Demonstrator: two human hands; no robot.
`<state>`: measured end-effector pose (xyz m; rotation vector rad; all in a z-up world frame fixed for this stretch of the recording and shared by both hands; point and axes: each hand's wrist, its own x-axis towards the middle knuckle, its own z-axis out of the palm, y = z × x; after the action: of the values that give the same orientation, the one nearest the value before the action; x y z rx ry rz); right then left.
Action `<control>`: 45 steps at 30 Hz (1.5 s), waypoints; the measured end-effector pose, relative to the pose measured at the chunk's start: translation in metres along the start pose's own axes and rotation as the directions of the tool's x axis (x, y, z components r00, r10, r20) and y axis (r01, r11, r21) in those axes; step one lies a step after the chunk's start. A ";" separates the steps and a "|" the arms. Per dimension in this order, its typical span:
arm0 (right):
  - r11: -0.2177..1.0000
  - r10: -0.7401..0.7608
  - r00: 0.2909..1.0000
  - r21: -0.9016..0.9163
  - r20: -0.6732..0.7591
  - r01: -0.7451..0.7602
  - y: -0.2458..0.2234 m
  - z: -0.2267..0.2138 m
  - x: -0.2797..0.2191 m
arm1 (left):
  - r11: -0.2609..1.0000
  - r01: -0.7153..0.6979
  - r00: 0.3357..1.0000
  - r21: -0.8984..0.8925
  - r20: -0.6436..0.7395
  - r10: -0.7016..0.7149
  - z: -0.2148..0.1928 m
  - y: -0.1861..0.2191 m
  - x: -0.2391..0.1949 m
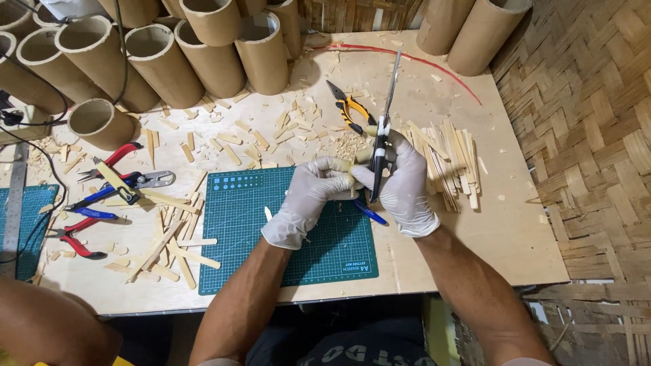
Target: Cutting wooden sticks to size and gluing them together to build a small structure.
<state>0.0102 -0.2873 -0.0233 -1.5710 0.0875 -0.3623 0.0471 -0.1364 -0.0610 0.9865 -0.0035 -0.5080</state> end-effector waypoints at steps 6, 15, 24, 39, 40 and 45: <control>0.999 -0.035 0.999 -0.041 -0.010 0.035 0.009 0.001 -0.002 | 0.998 -0.019 0.999 0.059 -0.048 0.022 -0.006 -0.008 0.007; 0.989 -0.095 0.995 -0.119 -0.027 0.091 0.012 0.002 -0.006 | 0.984 -0.086 0.991 0.156 -0.087 0.101 -0.008 -0.013 0.008; 0.993 -0.055 0.997 -0.105 -0.051 0.049 -0.003 0.004 -0.004 | 0.966 -0.129 0.987 0.226 -0.068 0.148 0.001 -0.009 0.003; 0.997 0.007 0.997 -0.070 -0.082 -0.013 0.006 0.007 -0.002 | 0.926 -0.125 0.971 0.357 -0.146 0.187 -0.002 -0.024 0.009; 0.998 -0.001 0.997 -0.061 -0.079 -0.004 0.005 0.007 -0.002 | 0.929 -0.130 0.970 0.348 -0.149 0.191 0.000 -0.018 0.006; 0.998 0.033 0.999 0.051 -0.028 -0.032 0.002 0.004 0.002 | 0.914 -0.139 0.970 0.381 -0.134 0.203 0.004 -0.006 -0.003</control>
<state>0.0137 -0.2843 -0.0244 -1.5131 0.1253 -0.3589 0.0411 -0.1404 -0.0627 1.3850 -0.0326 -0.2610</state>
